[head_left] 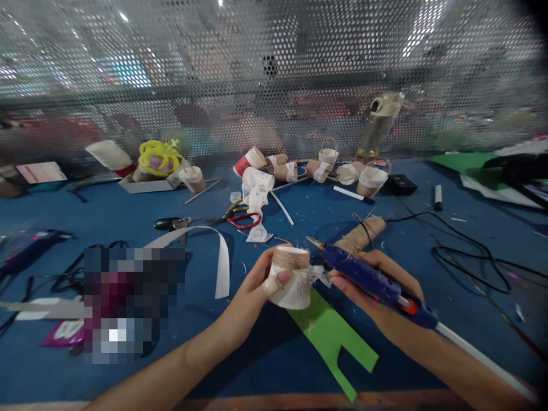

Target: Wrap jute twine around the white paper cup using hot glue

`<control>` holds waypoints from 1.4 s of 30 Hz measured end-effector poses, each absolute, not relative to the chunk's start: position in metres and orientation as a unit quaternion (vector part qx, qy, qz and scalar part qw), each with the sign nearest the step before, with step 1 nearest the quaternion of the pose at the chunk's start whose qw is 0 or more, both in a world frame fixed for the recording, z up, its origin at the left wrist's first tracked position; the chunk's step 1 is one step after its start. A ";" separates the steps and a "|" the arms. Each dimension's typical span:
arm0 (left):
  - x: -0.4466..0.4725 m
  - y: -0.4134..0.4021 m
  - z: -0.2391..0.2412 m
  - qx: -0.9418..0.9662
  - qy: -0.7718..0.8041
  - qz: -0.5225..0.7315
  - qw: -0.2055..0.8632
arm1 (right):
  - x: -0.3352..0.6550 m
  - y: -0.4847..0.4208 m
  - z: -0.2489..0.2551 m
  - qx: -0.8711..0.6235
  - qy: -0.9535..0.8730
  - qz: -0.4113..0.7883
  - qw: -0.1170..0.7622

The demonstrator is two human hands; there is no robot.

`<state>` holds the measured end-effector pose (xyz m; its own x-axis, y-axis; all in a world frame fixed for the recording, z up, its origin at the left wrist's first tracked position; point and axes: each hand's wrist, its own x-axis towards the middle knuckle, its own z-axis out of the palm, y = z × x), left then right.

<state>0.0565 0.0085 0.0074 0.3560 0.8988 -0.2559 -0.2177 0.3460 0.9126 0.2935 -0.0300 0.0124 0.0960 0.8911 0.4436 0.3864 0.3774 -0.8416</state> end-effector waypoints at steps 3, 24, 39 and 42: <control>0.056 0.006 0.010 0.410 0.413 0.387 0.715 | 0.289 -0.028 0.020 -0.517 -0.588 0.281 0.556; 0.056 0.005 0.006 0.400 0.383 0.396 0.732 | 0.285 -0.023 0.012 -0.492 -0.508 0.505 0.495; 0.056 0.002 0.004 0.399 0.370 0.386 0.745 | 0.282 -0.021 0.012 -0.512 -0.523 0.482 0.481; 0.057 0.002 0.004 0.390 0.368 0.389 0.749 | 0.282 -0.021 0.013 -0.514 -0.526 0.478 0.480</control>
<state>0.0565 0.0018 0.0040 0.4266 0.8699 -0.2477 -0.2959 0.3930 0.8706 0.2820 -0.0213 0.0130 -0.0107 0.9999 0.0131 0.0832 0.0139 -0.9964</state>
